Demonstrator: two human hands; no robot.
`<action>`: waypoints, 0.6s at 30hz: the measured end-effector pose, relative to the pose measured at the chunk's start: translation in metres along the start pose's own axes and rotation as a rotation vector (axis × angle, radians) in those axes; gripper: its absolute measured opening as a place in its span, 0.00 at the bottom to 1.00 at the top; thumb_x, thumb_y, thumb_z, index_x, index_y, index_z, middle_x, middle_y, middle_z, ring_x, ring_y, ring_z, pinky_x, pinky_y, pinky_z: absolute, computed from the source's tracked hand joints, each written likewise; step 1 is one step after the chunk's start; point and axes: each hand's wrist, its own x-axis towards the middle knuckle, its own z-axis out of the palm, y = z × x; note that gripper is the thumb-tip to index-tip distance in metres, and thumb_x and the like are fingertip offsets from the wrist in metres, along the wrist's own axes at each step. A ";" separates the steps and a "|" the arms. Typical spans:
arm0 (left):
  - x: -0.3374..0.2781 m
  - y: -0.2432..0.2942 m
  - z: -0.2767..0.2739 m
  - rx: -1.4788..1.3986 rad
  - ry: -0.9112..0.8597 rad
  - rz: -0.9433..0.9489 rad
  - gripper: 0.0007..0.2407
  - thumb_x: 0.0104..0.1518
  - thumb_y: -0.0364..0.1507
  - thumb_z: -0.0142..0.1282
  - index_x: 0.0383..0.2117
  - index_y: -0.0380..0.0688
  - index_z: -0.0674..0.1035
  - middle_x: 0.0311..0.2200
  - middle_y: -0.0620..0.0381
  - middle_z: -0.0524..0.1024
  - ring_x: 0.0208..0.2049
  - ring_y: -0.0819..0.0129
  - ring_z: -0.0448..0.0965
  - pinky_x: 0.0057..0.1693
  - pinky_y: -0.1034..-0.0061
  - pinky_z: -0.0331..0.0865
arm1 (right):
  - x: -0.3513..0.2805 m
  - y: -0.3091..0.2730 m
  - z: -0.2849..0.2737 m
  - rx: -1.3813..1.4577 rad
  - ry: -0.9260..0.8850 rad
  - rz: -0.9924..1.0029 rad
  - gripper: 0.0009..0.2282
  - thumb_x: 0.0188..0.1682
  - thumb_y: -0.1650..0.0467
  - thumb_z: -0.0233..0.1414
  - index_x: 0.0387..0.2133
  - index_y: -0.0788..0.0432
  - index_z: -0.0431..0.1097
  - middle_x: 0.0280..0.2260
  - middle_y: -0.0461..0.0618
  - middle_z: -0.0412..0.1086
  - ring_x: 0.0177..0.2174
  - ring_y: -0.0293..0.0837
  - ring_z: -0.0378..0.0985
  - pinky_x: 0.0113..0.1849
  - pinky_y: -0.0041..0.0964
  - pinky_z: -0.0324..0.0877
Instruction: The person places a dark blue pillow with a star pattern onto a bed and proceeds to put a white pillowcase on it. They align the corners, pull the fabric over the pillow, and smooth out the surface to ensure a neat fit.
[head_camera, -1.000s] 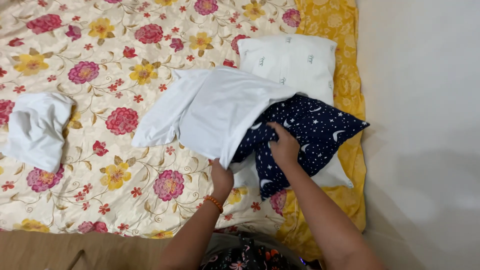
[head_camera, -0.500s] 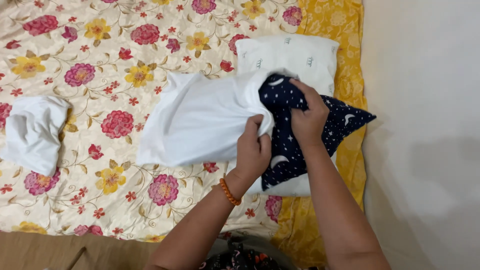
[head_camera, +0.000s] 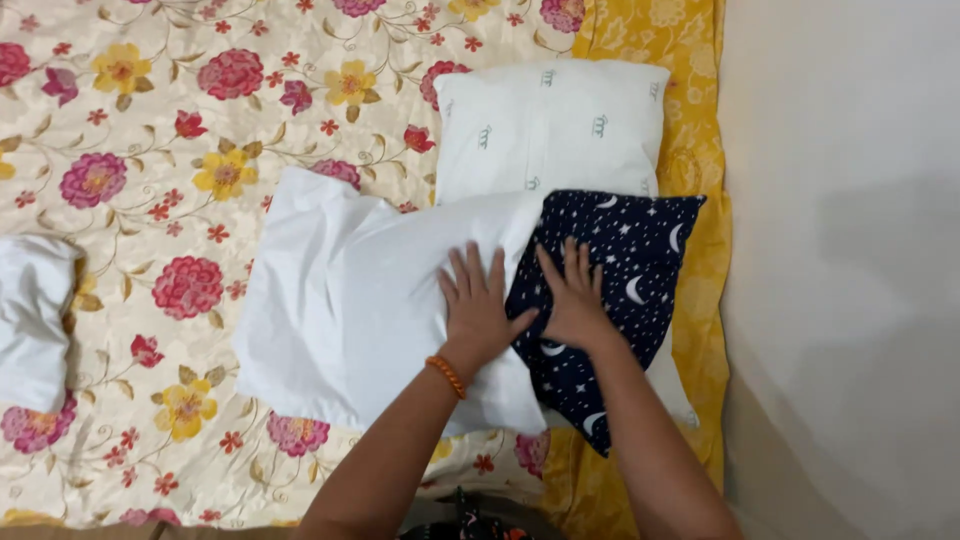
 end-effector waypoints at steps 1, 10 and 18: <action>0.005 -0.003 0.015 0.001 0.000 0.003 0.45 0.51 0.53 0.57 0.70 0.42 0.48 0.69 0.30 0.40 0.70 0.29 0.34 0.67 0.33 0.34 | 0.010 0.004 0.010 0.001 0.003 0.001 0.56 0.31 0.65 0.70 0.72 0.42 0.35 0.70 0.64 0.21 0.69 0.63 0.19 0.63 0.66 0.27; 0.062 -0.021 0.085 0.255 -0.295 -0.097 0.43 0.59 0.52 0.47 0.72 0.39 0.40 0.71 0.27 0.30 0.70 0.24 0.25 0.66 0.29 0.25 | 0.078 0.013 0.044 -0.246 0.007 0.076 0.44 0.38 0.71 0.65 0.70 0.48 0.47 0.72 0.61 0.25 0.70 0.60 0.21 0.65 0.63 0.25; 0.066 -0.026 0.080 0.252 -0.239 -0.082 0.42 0.59 0.50 0.50 0.72 0.39 0.43 0.71 0.29 0.33 0.71 0.30 0.28 0.66 0.29 0.26 | 0.087 0.012 0.042 -0.211 0.029 0.090 0.44 0.37 0.72 0.65 0.69 0.48 0.48 0.72 0.59 0.25 0.70 0.58 0.19 0.64 0.62 0.22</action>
